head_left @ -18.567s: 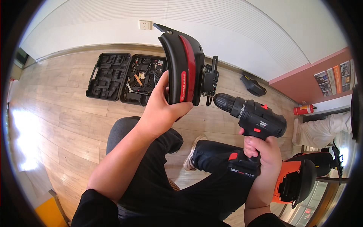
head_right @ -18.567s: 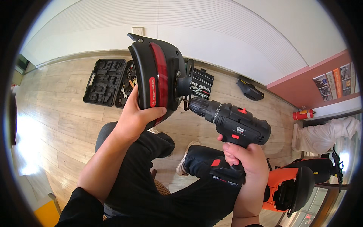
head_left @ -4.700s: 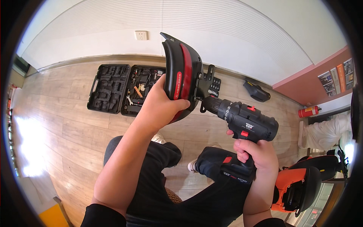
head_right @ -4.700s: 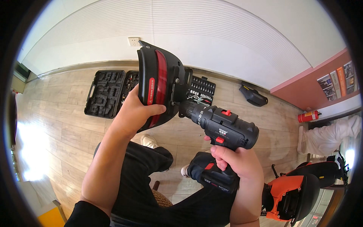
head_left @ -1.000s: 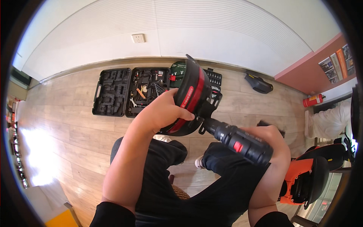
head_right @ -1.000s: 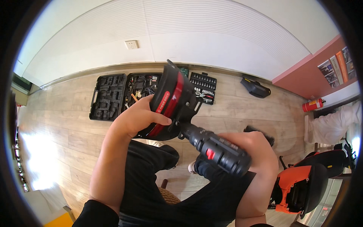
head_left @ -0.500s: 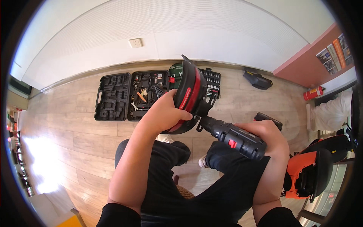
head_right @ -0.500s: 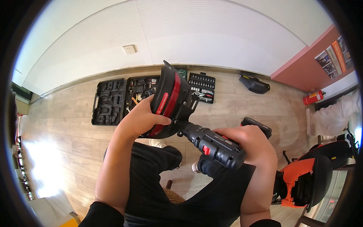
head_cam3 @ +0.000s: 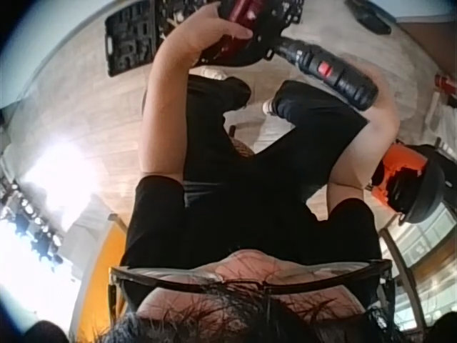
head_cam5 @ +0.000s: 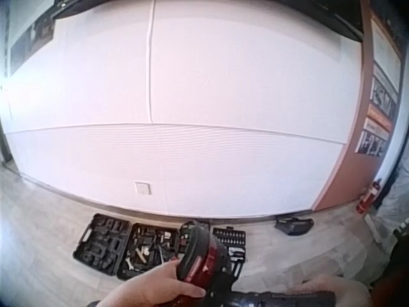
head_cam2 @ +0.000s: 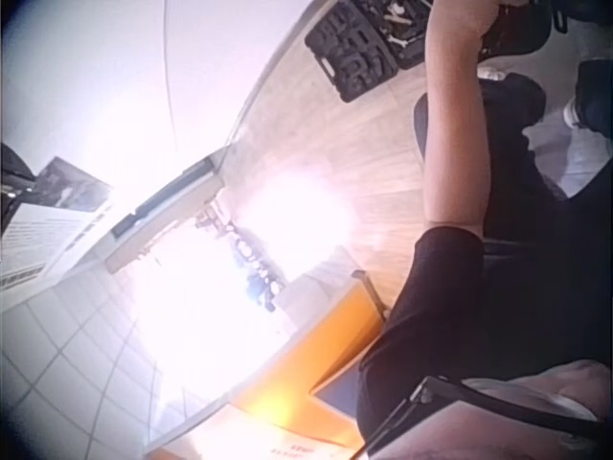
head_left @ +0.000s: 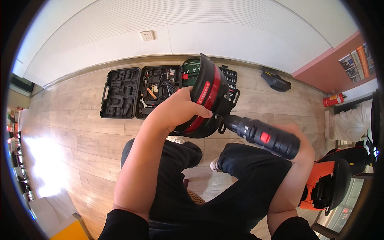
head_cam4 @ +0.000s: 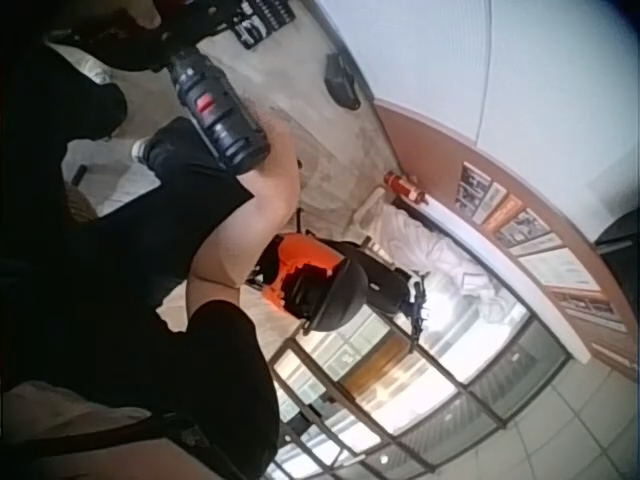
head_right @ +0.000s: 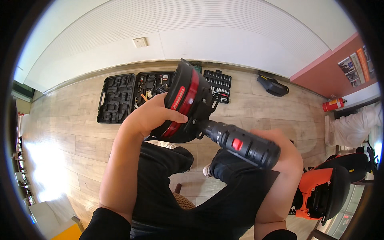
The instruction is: Repairing or assembling a motorcycle body part using a drill and screwdriver.
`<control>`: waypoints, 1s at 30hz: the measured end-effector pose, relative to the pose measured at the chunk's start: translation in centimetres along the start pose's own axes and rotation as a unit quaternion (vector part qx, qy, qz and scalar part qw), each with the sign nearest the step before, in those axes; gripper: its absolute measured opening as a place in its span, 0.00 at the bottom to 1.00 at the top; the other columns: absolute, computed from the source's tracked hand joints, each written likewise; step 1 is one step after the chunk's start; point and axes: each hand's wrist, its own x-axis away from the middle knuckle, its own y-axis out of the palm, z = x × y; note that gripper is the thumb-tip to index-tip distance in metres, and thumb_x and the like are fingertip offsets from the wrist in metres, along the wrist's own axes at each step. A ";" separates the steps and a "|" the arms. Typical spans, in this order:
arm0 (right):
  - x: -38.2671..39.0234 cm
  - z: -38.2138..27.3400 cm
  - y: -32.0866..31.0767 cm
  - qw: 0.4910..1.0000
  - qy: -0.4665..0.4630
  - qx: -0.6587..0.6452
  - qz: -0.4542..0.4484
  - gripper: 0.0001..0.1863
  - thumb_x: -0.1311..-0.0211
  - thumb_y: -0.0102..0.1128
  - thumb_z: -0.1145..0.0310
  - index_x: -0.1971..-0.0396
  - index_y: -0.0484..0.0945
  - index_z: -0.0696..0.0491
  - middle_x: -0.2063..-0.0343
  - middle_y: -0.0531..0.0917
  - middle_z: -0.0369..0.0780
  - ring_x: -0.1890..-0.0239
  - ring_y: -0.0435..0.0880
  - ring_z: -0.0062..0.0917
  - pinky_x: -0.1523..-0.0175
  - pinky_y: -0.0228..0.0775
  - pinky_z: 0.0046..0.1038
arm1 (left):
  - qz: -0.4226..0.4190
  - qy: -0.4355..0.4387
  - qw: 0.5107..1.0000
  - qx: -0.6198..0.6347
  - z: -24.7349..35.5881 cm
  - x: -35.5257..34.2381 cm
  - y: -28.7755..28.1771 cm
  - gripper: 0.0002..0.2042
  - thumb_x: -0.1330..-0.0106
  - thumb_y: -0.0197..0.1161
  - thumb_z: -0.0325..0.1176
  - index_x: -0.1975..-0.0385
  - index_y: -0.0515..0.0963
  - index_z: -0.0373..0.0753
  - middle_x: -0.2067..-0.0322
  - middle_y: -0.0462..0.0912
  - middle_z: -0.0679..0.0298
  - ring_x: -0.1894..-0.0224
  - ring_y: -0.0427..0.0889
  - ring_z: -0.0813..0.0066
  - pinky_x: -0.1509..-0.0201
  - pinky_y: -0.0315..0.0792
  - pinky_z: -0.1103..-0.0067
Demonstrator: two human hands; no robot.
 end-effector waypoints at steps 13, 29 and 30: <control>0.1 0.2 -0.3 0.995 0.087 -0.031 -0.045 0.24 0.45 0.70 0.68 0.46 0.82 0.56 0.69 0.88 0.42 0.69 0.83 0.26 0.57 0.73 0.26 | 0.083 0.063 0.983 -0.154 -0.8 0.1 0.2 0.26 0.51 0.74 0.26 0.49 0.78 0.30 0.60 0.87 0.57 0.58 0.84 0.67 0.46 0.76 0.73; -0.9 0.5 -0.3 0.988 -0.055 0.142 0.037 0.22 0.51 0.70 0.68 0.54 0.87 0.59 0.71 0.88 0.44 0.71 0.87 0.34 0.63 0.75 0.28 | -0.035 -0.031 0.998 0.041 -1.3 0.1 -1.3 0.39 0.43 0.75 0.34 0.32 0.66 0.29 0.43 0.80 0.50 0.45 0.82 0.63 0.39 0.76 0.72; -0.9 0.6 -0.3 0.988 -0.055 0.142 0.037 0.22 0.51 0.70 0.68 0.54 0.87 0.59 0.71 0.88 0.44 0.71 0.87 0.34 0.63 0.75 0.28 | -0.071 -0.029 0.994 0.075 -0.9 0.4 -1.4 0.40 0.43 0.74 0.35 0.31 0.64 0.29 0.44 0.80 0.50 0.46 0.82 0.64 0.40 0.77 0.72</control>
